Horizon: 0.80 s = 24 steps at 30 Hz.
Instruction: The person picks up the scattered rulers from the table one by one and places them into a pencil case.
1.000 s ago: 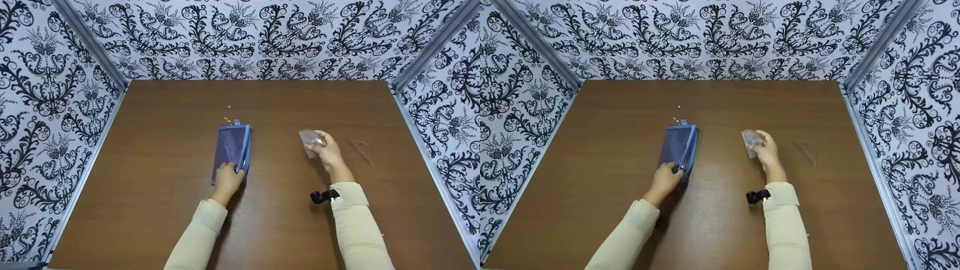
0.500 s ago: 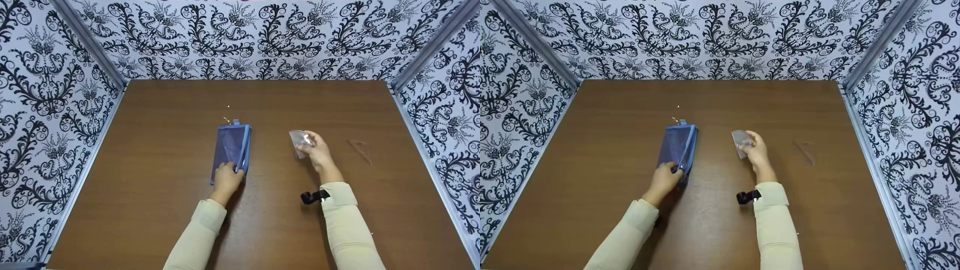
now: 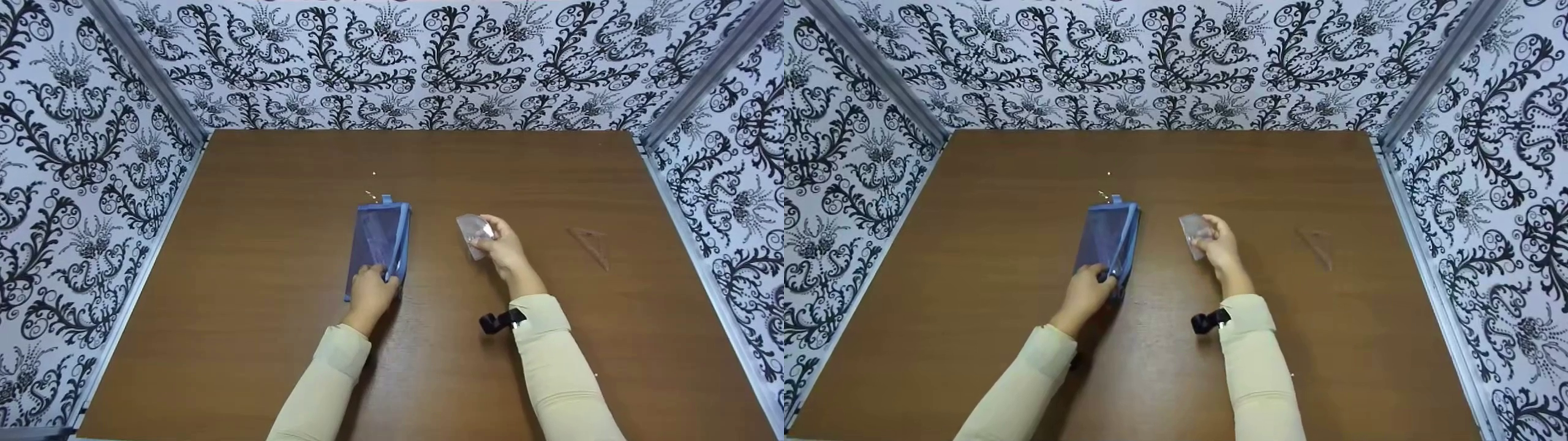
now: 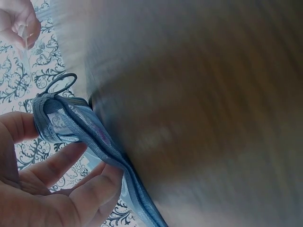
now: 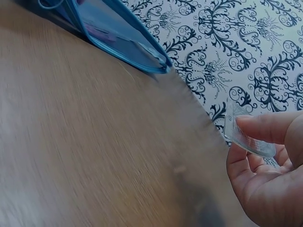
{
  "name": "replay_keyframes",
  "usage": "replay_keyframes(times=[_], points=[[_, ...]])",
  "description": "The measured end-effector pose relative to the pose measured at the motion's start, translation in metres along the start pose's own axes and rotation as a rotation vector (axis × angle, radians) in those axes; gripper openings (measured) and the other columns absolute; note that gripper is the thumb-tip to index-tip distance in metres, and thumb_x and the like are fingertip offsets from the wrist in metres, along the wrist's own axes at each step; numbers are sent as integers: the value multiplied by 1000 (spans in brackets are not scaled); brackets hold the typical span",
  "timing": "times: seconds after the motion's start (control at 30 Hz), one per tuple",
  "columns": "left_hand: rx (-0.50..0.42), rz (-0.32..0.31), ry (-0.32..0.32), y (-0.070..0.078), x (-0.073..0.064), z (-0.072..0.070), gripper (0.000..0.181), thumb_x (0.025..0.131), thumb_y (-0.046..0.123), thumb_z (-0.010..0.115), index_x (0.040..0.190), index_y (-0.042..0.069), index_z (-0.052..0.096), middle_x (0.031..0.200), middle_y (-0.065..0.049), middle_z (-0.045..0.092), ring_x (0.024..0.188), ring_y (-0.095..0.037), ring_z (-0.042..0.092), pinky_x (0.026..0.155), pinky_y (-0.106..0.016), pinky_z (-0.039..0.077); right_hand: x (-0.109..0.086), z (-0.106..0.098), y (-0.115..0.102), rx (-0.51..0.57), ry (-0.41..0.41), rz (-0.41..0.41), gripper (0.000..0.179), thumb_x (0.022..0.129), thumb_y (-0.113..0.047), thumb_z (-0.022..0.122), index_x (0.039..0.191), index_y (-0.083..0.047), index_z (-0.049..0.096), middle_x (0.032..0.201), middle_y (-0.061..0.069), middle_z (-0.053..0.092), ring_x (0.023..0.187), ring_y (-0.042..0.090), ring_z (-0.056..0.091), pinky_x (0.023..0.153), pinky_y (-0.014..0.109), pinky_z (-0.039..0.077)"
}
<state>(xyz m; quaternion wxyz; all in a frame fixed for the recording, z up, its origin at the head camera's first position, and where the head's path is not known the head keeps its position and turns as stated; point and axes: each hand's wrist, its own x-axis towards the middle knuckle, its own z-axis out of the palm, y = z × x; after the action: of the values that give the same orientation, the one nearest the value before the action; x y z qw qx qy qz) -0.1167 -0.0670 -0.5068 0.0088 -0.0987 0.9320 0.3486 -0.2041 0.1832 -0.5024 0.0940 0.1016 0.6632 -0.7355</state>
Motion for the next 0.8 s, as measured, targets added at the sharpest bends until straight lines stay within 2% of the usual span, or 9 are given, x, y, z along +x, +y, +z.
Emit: replay_keyframes(times=[0.13, 0.27, 0.4, 0.8], points=[[5, -1, 7, 0, 0, 0, 35, 80, 22, 64, 108, 1, 69, 101, -19, 62, 91, -39, 58, 82, -47, 48, 0, 6, 1, 22, 8, 23, 65, 79, 20, 54, 140, 3, 37, 122, 14, 47, 86, 10, 54, 70, 19, 50], [2, -9, 0, 0, 0, 1, 35, 80, 22, 63, 109, 2, 69, 102, -18, 62, 92, -39, 57, 83, -47, 47, 0, 14, 2, 33, 19, 47, 66, 79, 21, 54, 141, 2, 37, 118, 12, 49, 84, 10, 55, 68, 19, 50], [-4, -14, 0, 0, 0, 1, 36, 81, 22, 63, 110, 1, 69, 103, -19, 62, 93, -39, 58, 83, -47, 48, 1, 22, 4, 32, 14, 63, 67, 79, 20, 54, 141, 1, 38, 113, 9, 51, 83, 11, 55, 68, 20, 50], [-4, 4, 15, 0, -2, 0, 35, 80, 22, 63, 107, 1, 69, 101, -18, 62, 92, -39, 58, 82, -48, 48, 1, 41, 5, 15, 1, 89, 67, 79, 20, 54, 142, 0, 38, 114, 10, 51, 82, 11, 55, 65, 20, 49]])
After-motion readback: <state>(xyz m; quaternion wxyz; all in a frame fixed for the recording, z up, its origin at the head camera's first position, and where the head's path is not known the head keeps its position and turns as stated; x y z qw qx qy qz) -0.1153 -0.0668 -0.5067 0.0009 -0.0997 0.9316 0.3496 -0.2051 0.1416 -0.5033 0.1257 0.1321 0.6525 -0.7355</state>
